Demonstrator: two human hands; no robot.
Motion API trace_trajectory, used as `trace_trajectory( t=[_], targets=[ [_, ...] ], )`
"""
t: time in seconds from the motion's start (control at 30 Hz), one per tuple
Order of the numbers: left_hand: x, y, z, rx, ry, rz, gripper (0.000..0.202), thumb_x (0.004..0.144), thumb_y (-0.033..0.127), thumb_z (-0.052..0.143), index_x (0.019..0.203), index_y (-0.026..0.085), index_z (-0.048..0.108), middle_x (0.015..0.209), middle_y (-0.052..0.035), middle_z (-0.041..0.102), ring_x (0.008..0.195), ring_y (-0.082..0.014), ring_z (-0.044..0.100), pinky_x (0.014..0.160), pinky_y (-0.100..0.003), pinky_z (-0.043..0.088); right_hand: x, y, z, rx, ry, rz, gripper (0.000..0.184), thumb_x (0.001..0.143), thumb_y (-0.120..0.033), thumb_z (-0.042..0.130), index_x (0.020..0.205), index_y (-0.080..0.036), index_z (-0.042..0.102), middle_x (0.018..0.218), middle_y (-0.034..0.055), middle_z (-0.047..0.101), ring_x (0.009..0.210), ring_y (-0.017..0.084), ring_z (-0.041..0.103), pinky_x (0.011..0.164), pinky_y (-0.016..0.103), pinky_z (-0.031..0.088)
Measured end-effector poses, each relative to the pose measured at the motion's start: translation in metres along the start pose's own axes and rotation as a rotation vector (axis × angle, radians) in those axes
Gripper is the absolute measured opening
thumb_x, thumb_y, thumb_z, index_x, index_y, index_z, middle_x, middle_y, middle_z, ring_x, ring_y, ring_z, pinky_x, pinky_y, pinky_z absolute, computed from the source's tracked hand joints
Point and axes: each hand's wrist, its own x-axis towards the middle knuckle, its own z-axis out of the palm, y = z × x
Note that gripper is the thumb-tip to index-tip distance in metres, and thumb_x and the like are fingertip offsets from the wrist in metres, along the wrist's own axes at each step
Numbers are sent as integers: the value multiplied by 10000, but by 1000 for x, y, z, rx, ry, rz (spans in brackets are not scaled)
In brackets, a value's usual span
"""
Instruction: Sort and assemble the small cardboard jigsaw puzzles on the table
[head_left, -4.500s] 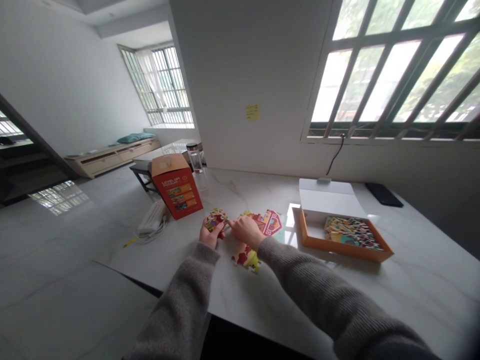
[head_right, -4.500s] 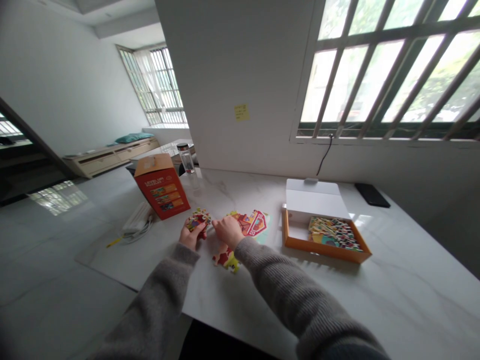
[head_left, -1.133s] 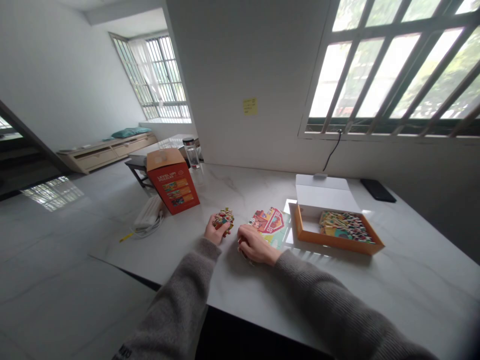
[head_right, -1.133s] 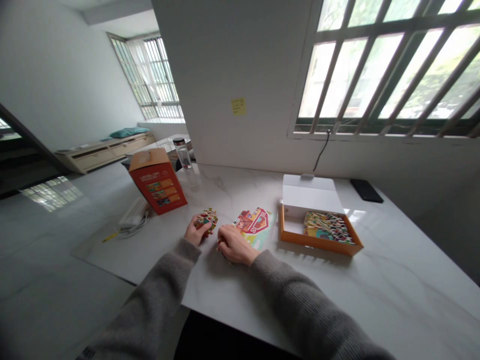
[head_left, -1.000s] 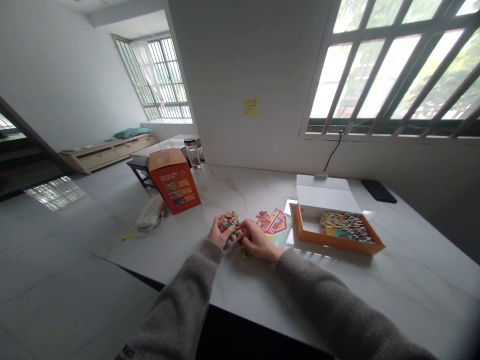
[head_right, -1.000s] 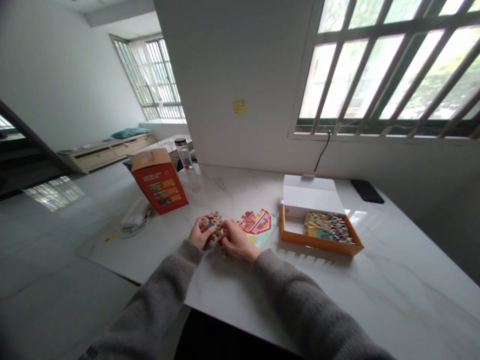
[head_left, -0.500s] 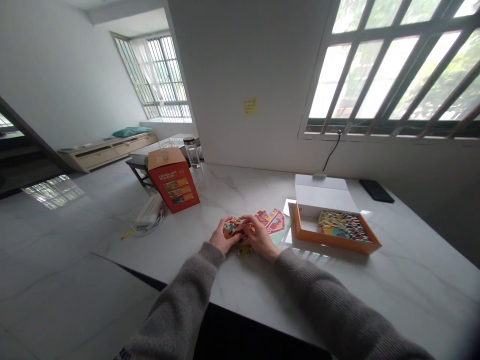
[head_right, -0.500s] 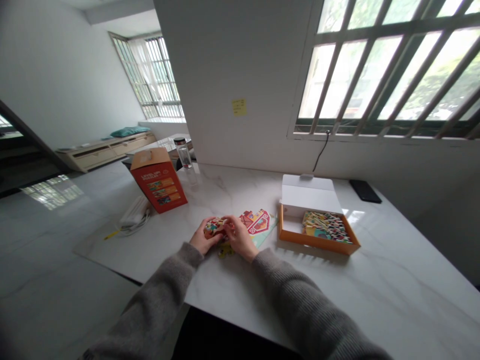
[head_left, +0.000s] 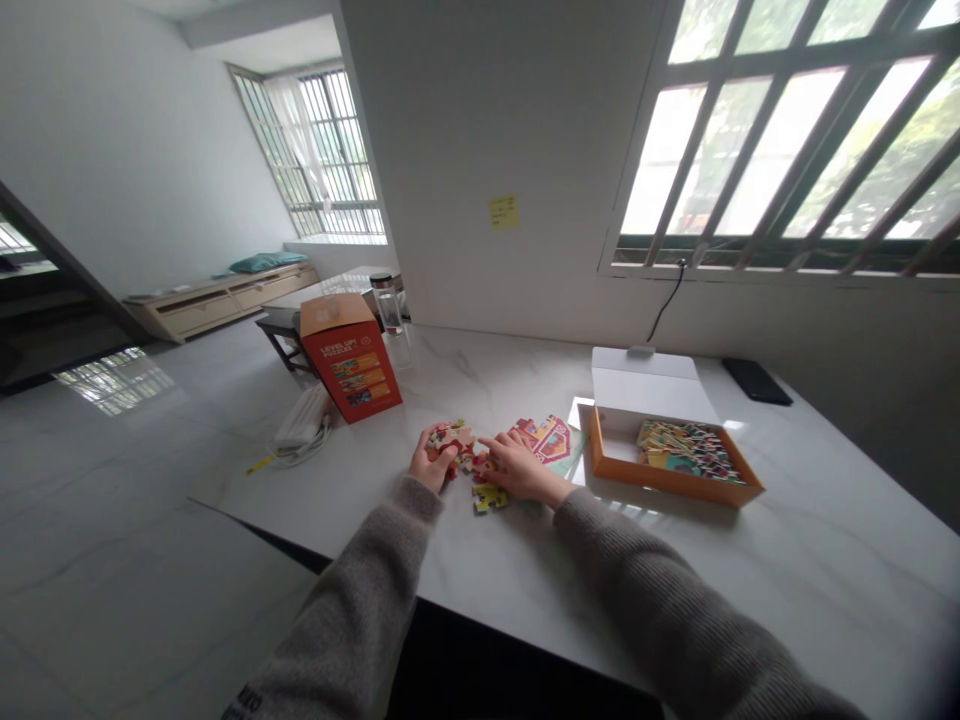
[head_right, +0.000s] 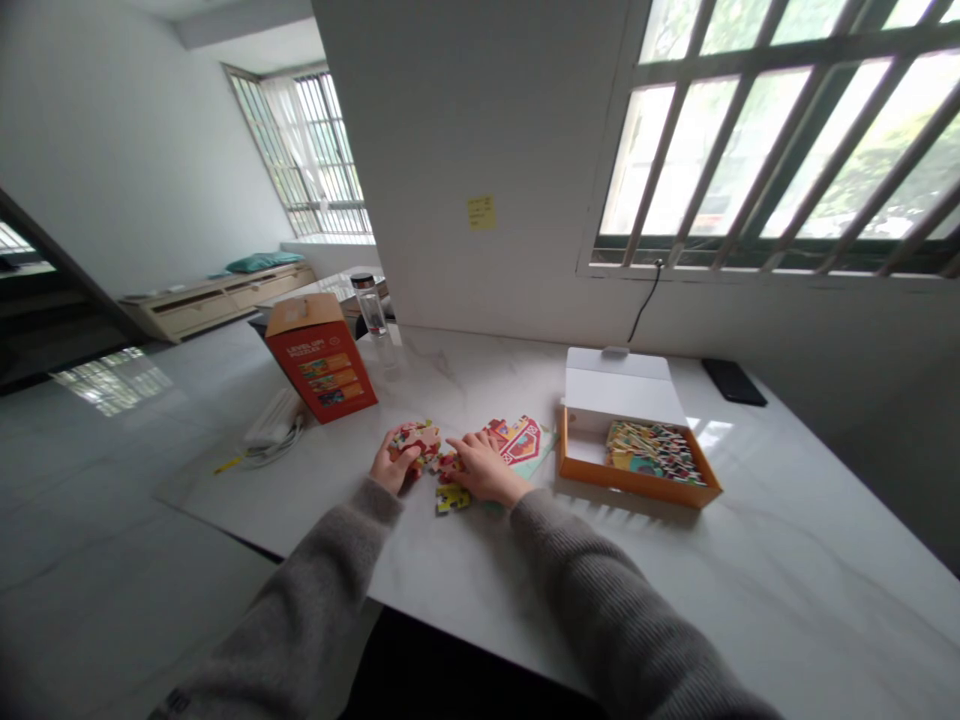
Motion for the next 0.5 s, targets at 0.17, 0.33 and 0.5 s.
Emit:
trace_trajectory(
  t=[0.17, 0.33, 0.5],
  targets=[
    [2, -2, 1, -54, 5, 5, 593, 634, 322, 736, 1165, 186, 507, 724, 31, 659, 347, -72, 499, 326, -191, 405, -1, -7, -9, -59, 26, -22, 329, 919, -422, 602, 1176, -221, 641, 1149, 112, 533, 1056, 271, 448, 995, 462, 363],
    [6, 1, 1, -222, 54, -64, 531, 624, 348, 706, 1091, 200, 500, 670, 62, 620, 360, -71, 491, 350, -195, 402, 1, -9, -18, -47, -46, 21, 253, 853, -377, 692, 1028, -200, 642, 1157, 109, 527, 1069, 278, 448, 989, 476, 371],
    [10, 2, 0, -231, 113, -47, 521, 624, 335, 683, 1086, 195, 488, 655, 64, 617, 353, -86, 498, 350, -205, 398, 2, -14, -12, -88, 5, 30, 182, 903, -356, 607, 990, -196, 605, 1088, 109, 555, 1036, 278, 460, 989, 478, 365]
  ],
)
